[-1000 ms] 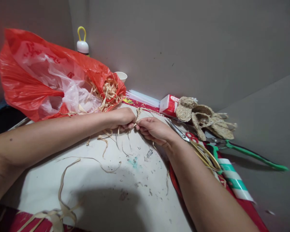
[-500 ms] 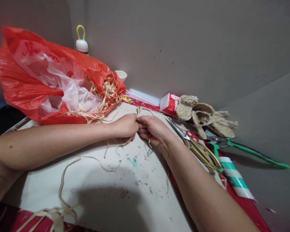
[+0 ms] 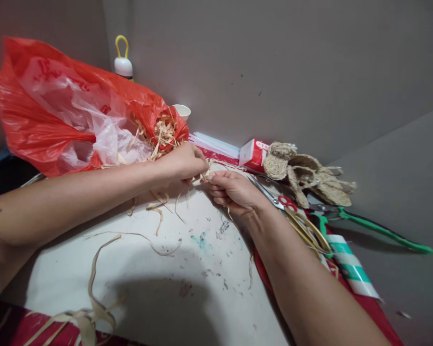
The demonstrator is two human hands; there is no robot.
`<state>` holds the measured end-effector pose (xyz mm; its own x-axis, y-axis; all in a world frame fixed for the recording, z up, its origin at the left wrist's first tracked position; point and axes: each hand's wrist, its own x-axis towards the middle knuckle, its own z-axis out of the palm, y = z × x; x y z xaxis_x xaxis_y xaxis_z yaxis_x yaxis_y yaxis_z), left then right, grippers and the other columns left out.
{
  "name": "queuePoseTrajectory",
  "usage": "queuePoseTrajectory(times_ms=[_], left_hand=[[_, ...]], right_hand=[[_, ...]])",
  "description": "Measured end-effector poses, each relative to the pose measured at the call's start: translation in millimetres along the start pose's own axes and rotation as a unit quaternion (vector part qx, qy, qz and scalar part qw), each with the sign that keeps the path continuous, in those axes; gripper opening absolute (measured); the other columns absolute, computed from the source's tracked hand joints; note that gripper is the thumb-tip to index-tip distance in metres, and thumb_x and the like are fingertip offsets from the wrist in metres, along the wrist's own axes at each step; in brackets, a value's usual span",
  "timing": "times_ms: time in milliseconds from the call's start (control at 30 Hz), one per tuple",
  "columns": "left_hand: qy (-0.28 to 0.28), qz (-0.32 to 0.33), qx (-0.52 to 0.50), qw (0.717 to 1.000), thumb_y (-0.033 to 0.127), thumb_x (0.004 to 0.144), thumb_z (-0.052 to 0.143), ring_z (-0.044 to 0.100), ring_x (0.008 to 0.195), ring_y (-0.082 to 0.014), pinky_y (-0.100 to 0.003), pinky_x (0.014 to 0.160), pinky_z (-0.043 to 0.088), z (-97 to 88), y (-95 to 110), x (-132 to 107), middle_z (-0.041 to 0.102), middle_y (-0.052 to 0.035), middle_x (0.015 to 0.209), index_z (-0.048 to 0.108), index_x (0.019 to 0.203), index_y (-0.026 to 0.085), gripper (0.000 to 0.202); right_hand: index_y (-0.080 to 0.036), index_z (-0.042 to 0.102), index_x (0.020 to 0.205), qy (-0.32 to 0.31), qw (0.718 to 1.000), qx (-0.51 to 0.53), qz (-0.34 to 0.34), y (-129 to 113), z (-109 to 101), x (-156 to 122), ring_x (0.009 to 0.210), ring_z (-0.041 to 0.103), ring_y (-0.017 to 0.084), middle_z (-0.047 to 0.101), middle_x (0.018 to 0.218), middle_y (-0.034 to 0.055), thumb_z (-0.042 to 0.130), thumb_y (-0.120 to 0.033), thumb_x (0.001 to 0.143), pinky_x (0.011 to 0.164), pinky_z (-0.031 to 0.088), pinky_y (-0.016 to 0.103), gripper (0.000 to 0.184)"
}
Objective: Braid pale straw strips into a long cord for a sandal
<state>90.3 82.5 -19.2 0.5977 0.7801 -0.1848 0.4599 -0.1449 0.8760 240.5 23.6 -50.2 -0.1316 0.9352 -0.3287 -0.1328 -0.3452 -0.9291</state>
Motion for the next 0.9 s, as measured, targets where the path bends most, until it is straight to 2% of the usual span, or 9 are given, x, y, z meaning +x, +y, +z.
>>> queuePoseTrajectory(times_ms=[67, 167, 267, 367, 433, 500, 600, 767, 900], left_hand=[[0.081, 0.028, -0.042, 0.995, 0.018, 0.070, 0.056, 0.046, 0.047, -0.0077, -0.019, 0.045, 0.038, -2.2, -2, 5, 0.053, 0.0005, 0.059, 0.058, 0.072, 0.015, 0.004], [0.113, 0.009, -0.118, 0.987, 0.022, 0.075, 0.054, 0.048, 0.052, -0.0071, -0.019, 0.048, 0.040, -2.8, -8, 15, 0.055, -0.0015, 0.068, 0.053, 0.067, 0.015, 0.010], [0.069, -0.053, -0.192, 0.978, 0.018, 0.075, 0.052, 0.055, 0.057, -0.0096, -0.022, 0.054, 0.046, -2.6, -12, 19, 0.059, -0.0038, 0.073, 0.051, 0.074, 0.015, 0.003], [-0.070, -0.083, -0.211, 0.971, 0.016, 0.075, 0.051, 0.056, 0.055, -0.0111, -0.025, 0.056, 0.048, 1.6, -10, 15, 0.060, -0.0055, 0.068, 0.051, 0.072, 0.014, 0.004], [-0.135, -0.087, -0.181, 0.970, 0.016, 0.076, 0.049, 0.050, 0.046, -0.0087, -0.022, 0.047, 0.042, 6.5, -9, 10, 0.054, -0.0028, 0.057, 0.050, 0.064, 0.014, 0.012], [-0.138, -0.088, -0.129, 0.978, 0.018, 0.077, 0.048, 0.036, 0.037, -0.0055, -0.019, 0.038, 0.028, 11.1, -9, 6, 0.043, 0.0022, 0.047, 0.044, 0.056, 0.016, 0.021], [-0.116, -0.070, -0.087, 0.987, 0.020, 0.076, 0.049, 0.022, 0.034, -0.0039, -0.021, 0.036, 0.014, 14.9, -11, 3, 0.031, 0.0058, 0.043, 0.038, 0.053, 0.018, 0.026], [-0.105, -0.021, -0.013, 0.994, 0.019, 0.074, 0.052, 0.023, 0.035, -0.0059, -0.023, 0.038, 0.013, 14.7, -17, 3, 0.031, 0.0060, 0.041, 0.042, 0.054, 0.019, 0.022], [-0.081, 0.019, 0.050, 0.995, 0.020, 0.073, 0.052, 0.035, 0.044, -0.0070, -0.021, 0.044, 0.024, 13.7, -19, 5, 0.045, 0.0034, 0.049, 0.053, 0.057, 0.016, 0.016]], right_hand=[[-0.015, 0.048, 0.057, -0.006, 1.000, -0.006, 0.000, -1, -2, -1, 0.037, 0.014, 0.001, 0.026, 0.043, -0.0122, 0.071, -0.023, 0.065, 0.035, 0.009, 0.016, 0.025], [-0.012, 0.057, 0.066, -0.018, 1.000, -0.013, -0.001, -2, -5, -1, 0.038, 0.013, 0.001, 0.025, 0.044, -0.0126, 0.071, -0.025, 0.067, 0.036, 0.009, 0.016, 0.019], [-0.012, 0.057, 0.069, -0.027, 0.999, -0.020, -0.004, -3, -7, -1, 0.039, 0.014, 0.002, 0.025, 0.045, -0.0125, 0.070, -0.026, 0.068, 0.037, 0.009, 0.017, 0.019], [-0.015, 0.051, 0.063, -0.033, 0.999, -0.029, -0.003, -2, -8, -1, 0.038, 0.016, 0.002, 0.027, 0.044, -0.0116, 0.071, -0.028, 0.069, 0.037, 0.009, 0.017, 0.025], [-0.017, 0.045, 0.058, -0.036, 0.999, -0.033, -0.001, -2, -9, -1, 0.038, 0.016, 0.002, 0.028, 0.044, -0.0112, 0.072, -0.031, 0.070, 0.037, 0.009, 0.017, 0.033], [-0.018, 0.041, 0.057, -0.039, 0.999, -0.038, 0.003, -2, -10, -1, 0.039, 0.016, 0.002, 0.027, 0.045, -0.0114, 0.073, -0.034, 0.069, 0.037, 0.008, 0.017, 0.038], [-0.018, 0.039, 0.058, -0.041, 0.998, -0.047, 0.012, -1, -11, -1, 0.039, 0.017, 0.002, 0.027, 0.045, -0.0116, 0.075, -0.034, 0.067, 0.037, 0.007, 0.017, 0.041], [-0.018, 0.042, 0.059, -0.045, 0.996, -0.066, 0.035, 0, -14, -1, 0.037, 0.017, 0.002, 0.027, 0.044, -0.0116, 0.073, -0.034, 0.070, 0.036, 0.007, 0.016, 0.036], [-0.016, 0.048, 0.062, -0.041, 0.995, -0.081, 0.050, -1, -15, -2, 0.037, 0.017, 0.002, 0.027, 0.044, -0.0116, 0.072, -0.032, 0.071, 0.035, 0.007, 0.016, 0.029]])
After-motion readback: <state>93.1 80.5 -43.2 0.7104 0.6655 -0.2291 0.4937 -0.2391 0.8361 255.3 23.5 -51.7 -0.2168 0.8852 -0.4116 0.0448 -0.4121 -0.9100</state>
